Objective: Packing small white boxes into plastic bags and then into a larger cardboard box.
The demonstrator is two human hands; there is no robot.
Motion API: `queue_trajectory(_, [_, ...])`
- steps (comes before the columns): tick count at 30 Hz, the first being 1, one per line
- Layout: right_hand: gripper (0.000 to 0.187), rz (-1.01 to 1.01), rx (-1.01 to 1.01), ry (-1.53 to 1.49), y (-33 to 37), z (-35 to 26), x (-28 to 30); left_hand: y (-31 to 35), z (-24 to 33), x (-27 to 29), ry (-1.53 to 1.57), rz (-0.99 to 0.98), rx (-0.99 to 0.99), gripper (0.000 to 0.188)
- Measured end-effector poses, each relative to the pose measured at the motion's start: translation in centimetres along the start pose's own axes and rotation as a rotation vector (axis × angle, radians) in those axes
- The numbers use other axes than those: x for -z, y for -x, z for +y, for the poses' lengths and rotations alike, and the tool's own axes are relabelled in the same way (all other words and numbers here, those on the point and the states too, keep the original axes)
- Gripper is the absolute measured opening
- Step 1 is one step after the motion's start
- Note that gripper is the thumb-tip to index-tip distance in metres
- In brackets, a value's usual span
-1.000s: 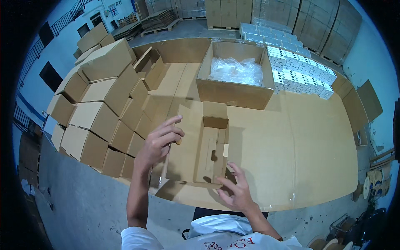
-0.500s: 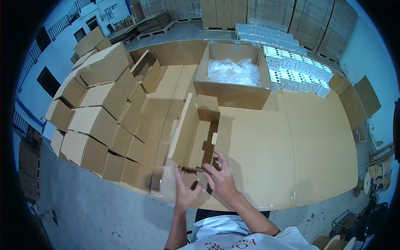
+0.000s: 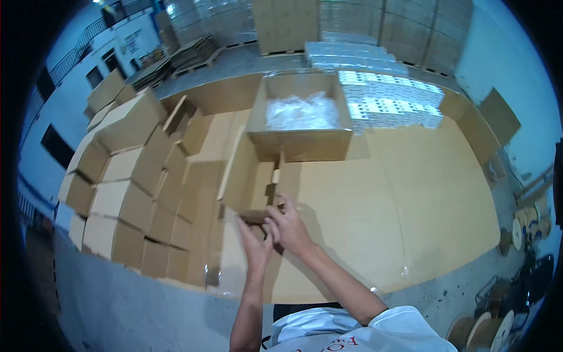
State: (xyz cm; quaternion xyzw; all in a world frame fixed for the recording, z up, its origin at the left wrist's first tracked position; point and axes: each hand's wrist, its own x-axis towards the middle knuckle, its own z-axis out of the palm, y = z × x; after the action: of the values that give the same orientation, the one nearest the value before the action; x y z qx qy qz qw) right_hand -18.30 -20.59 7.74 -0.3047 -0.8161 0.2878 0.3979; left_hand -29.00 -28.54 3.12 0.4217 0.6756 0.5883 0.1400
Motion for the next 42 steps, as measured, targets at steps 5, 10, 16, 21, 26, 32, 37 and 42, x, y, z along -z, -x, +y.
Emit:
queue_trajectory(5, [0.057,-0.08,-0.103,0.027,2.0,2.1,6.8,2.5,4.1,-3.5,-0.035,0.033,0.035,0.104])
queue_trajectory(10, [0.07,-0.176,-0.188,0.126,10.6,4.5,18.4,9.8,10.0,-7.3,-0.239,-0.226,0.002,0.089])
queue_trajectory(16, [0.056,-0.165,-0.242,0.415,19.0,8.4,29.1,14.4,11.5,-13.8,-0.648,-0.483,-0.387,0.05])
queue_trajectory(21, [0.044,-0.141,-0.164,0.412,18.9,12.2,33.6,14.9,14.4,-19.4,-0.647,-0.461,-0.361,0.048])
queue_trajectory(26, [0.047,-0.075,-0.18,0.247,14.9,21.2,42.1,13.8,17.1,-25.2,-0.635,-0.397,-0.447,0.04])
queue_trajectory(32, [0.038,0.12,-0.15,0.41,-0.8,39.8,53.6,10.5,16.7,-29.3,-0.691,-0.408,-0.426,0.038])
queue_trajectory(37, [0.044,0.22,-0.098,0.619,-17.2,52.5,60.3,8.0,12.4,-32.2,-0.799,-0.415,-0.712,0.041])
queue_trajectory(42, [0.05,0.232,-0.033,0.785,-30.8,58.1,60.9,4.6,14.8,-35.3,-0.788,-0.419,-0.557,0.039])
